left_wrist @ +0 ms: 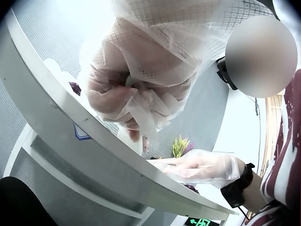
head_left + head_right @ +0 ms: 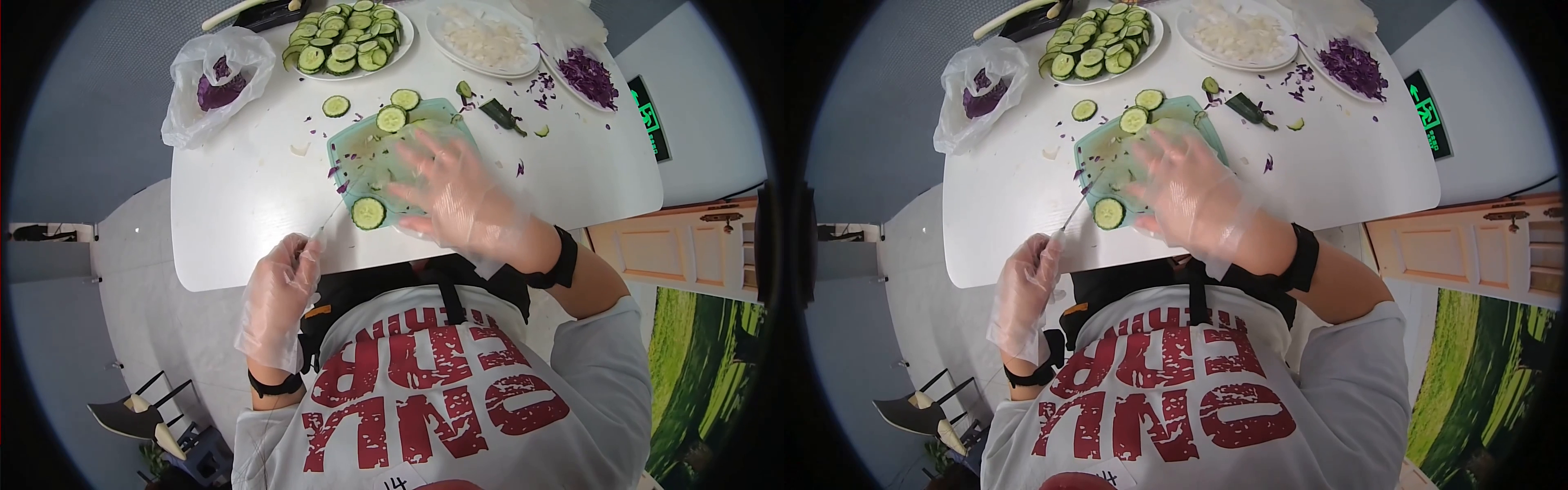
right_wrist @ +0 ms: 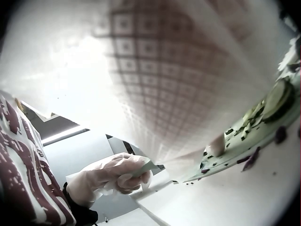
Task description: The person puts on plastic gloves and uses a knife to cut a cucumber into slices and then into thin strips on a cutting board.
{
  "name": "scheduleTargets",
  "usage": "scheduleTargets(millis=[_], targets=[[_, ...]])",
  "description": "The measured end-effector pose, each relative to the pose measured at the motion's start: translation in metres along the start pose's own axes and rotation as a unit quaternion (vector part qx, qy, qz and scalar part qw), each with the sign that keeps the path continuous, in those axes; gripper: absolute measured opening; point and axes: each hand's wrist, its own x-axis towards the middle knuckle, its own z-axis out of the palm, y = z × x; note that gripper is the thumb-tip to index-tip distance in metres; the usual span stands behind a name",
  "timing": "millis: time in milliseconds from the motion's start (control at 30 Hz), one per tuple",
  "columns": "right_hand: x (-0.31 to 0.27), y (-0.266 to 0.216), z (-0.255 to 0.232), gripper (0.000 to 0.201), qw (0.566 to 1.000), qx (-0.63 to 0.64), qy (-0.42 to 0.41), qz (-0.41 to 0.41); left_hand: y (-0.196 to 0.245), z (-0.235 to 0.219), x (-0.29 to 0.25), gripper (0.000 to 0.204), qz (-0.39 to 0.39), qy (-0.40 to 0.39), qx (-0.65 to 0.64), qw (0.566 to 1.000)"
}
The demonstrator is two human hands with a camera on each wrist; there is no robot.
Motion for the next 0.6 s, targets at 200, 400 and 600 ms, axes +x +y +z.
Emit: scheduleTargets(millis=[200, 400, 600], targets=[[0.006, 0.002, 0.008, 0.05, 0.996, -0.033, 0.045, 0.066, 0.001, -0.001, 0.0, 0.028, -0.023, 0.004, -0.007, 1.0], [0.009, -0.007, 0.008, 0.049, 0.996, 0.045, 0.069, -0.017, 0.001, 0.0, 0.002, 0.029, -0.026, 0.009, 0.007, 1.0], [0.01, -0.001, 0.005, 0.049, 0.999, 0.001, 0.043, 0.031, 0.003, -0.002, 0.001, 0.029, -0.029, 0.007, 0.005, 1.0]])
